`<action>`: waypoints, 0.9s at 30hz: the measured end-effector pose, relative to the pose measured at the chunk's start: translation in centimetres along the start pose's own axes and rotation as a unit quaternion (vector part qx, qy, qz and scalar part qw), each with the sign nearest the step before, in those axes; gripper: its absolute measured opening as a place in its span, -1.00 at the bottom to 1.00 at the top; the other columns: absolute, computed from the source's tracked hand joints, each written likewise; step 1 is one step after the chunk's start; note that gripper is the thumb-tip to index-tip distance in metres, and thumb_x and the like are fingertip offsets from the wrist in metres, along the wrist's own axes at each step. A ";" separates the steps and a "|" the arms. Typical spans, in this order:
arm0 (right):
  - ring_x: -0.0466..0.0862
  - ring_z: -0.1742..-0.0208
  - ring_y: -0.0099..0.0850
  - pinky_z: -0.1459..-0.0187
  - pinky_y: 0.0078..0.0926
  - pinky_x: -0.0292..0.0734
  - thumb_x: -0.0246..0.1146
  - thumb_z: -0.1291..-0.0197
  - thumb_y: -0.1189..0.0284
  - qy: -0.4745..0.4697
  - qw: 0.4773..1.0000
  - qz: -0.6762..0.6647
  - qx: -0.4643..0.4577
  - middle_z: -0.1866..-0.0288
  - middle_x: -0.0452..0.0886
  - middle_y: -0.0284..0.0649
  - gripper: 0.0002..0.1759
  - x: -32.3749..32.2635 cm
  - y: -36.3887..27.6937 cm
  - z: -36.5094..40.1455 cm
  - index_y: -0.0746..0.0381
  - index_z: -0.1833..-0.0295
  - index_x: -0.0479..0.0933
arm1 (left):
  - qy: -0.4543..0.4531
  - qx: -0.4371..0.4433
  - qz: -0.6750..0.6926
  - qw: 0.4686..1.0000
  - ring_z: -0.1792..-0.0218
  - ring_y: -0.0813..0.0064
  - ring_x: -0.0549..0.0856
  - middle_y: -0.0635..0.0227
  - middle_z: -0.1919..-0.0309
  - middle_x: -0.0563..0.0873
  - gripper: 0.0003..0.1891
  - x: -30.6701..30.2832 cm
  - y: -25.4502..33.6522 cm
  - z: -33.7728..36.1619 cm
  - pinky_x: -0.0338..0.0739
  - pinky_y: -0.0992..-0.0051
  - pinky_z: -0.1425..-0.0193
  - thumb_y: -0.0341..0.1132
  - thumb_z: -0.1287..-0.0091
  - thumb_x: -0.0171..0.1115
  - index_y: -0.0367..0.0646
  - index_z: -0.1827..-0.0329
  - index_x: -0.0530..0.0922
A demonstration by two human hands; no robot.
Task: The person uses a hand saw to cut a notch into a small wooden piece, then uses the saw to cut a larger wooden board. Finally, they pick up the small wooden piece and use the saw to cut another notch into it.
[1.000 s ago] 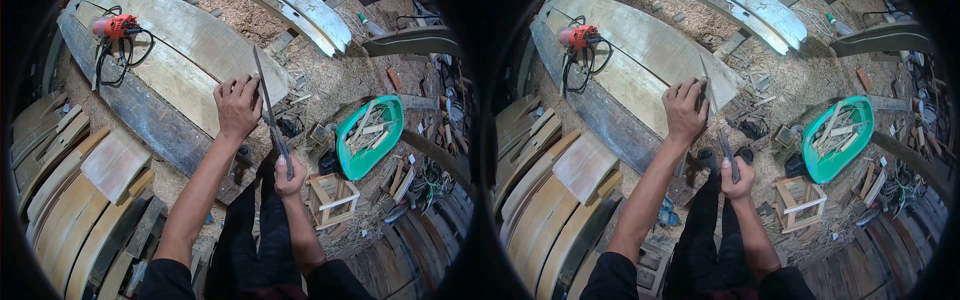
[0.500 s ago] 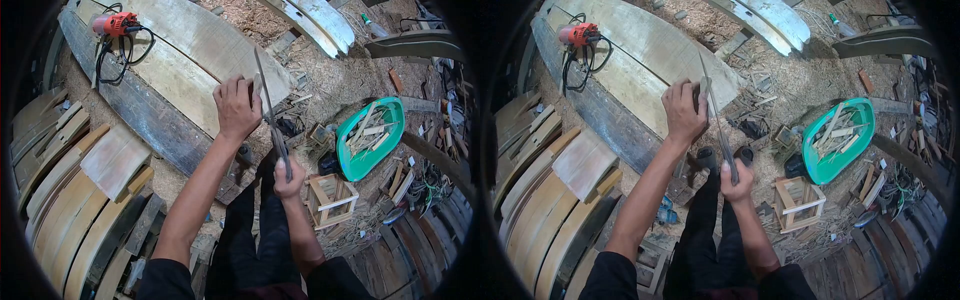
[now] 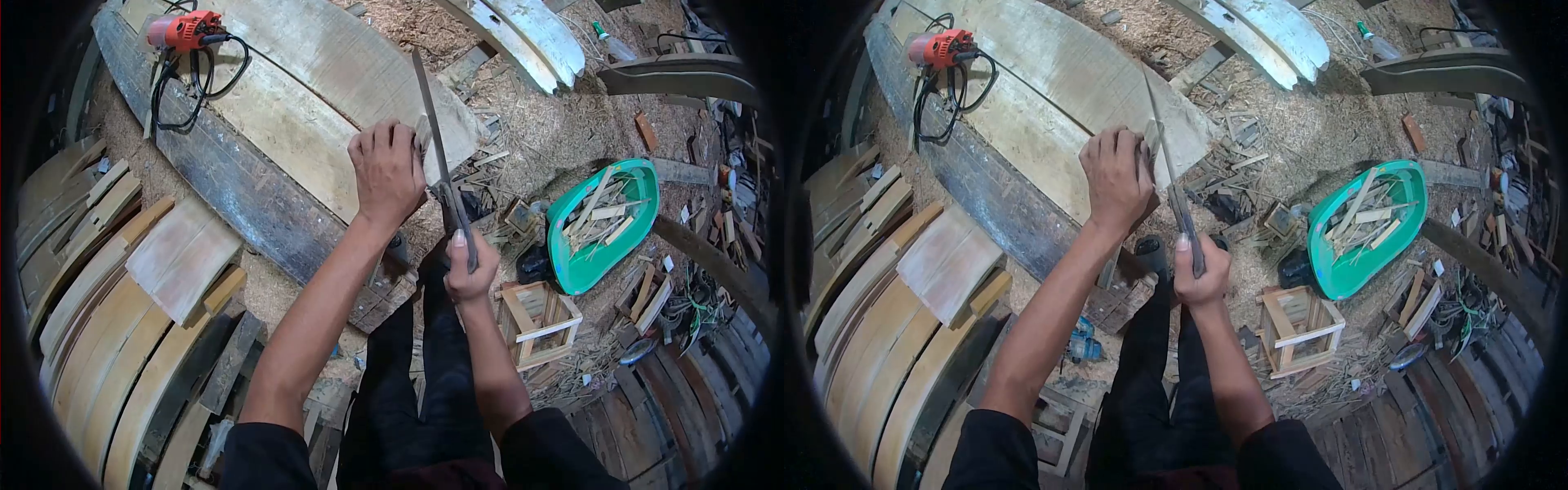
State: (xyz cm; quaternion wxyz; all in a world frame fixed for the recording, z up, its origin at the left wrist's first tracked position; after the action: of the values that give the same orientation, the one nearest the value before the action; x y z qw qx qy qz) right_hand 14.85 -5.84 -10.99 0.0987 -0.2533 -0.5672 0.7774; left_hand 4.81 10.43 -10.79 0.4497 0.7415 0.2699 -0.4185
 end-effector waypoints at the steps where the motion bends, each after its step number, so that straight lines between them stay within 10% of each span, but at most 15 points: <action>1: 0.44 0.71 -0.42 0.58 -0.41 0.29 0.22 -0.34 0.34 0.003 1.000 0.003 -0.010 0.71 0.35 -0.24 -0.65 -0.1 0.0 0.5 0.27 0.48 0.40 | 0.002 -0.001 -0.001 1.000 -0.05 0.12 0.50 0.14 0.05 0.56 -0.82 0.0 0.0 -0.1 0.26 0.14 -0.21 -0.36 -0.31 0.19 -0.18 0.08 0.54; 27: 0.37 0.68 -0.56 0.58 -0.49 0.25 0.22 -0.32 0.33 0.008 0.999 -0.020 -0.032 0.70 0.31 -0.32 -0.65 -1.2 1.2 2.2 0.28 0.49 0.40 | -0.001 -0.010 -0.003 1.000 -0.06 0.13 0.50 0.17 0.05 0.57 -0.82 0.4 0.0 0.0 0.25 0.14 -0.21 -0.38 -0.29 0.19 -0.16 0.07 0.55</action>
State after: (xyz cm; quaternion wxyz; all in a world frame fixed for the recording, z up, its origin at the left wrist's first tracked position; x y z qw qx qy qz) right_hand 14.91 -8.65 -11.26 0.1107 -0.2513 -0.5956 0.7549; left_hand 5.00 10.41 -11.14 0.4564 0.7355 0.2756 -0.4180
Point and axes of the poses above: each hand's wrist, its own z-axis away from the middle knuckle, its own x-axis out of the palm, y = z × x, the point moved 5 cm from there along -z, towards the middle knuckle
